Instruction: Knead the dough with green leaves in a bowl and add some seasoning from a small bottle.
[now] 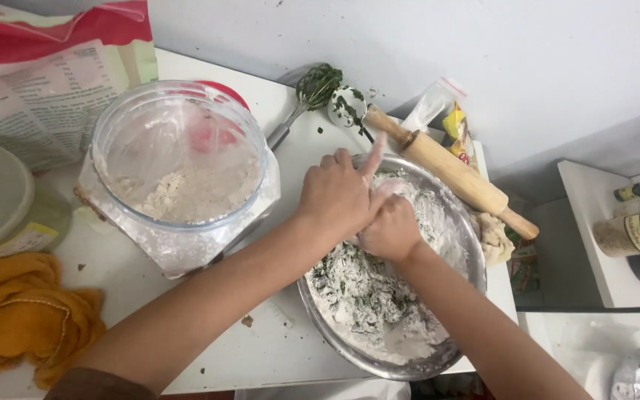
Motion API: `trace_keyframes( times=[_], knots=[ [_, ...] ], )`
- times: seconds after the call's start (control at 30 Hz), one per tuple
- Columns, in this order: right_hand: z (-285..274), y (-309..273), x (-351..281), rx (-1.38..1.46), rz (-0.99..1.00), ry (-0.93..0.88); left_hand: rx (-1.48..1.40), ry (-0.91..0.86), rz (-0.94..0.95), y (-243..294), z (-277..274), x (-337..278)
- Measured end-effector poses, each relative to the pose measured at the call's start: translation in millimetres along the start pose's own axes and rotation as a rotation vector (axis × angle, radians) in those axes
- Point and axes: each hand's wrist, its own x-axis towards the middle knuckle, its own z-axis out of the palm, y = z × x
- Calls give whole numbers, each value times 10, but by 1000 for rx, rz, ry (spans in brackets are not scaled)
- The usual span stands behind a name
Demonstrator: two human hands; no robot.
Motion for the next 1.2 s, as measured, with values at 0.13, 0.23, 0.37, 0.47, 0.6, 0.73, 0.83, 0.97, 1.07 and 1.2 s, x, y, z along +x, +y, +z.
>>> trace_keyframes(
  times=[0.13, 0.23, 0.37, 0.47, 0.6, 0.73, 0.83, 0.97, 1.07, 1.2],
  knots=[
    [-438, -47, 22, -172, -118, 5, -16, 57, -106, -96, 248, 37],
    [-714, -65, -203, -122, -131, -59, 12, 126, -82, -110, 115, 0],
    [-930, -237, -510, -102, 65, -152, -183, 84, -25, -208, 291, 68],
    [-1239, -446, -483, 0, 138, -188, -241, 172, 10, -300, 403, 171],
    [-1160, -480, -451, 259, 541, -261, -314, 162, 21, -293, 409, 169],
    [-911, -519, 95, 399, 556, -328, -360, 182, 23, -335, 464, 257],
    [-606, -547, 220, 493, 627, -360, -403, 205, 16, -334, 455, 231],
    [-526, -524, 301, 279, 502, -151, -461, 179, -42, -325, 405, 191],
    [-478, -449, 160, 234, 442, -178, -418, 168, -42, -297, 436, 221],
    [-432, -269, -147, 50, 215, -172, -351, 157, -49, -305, 399, 234]
  ],
)
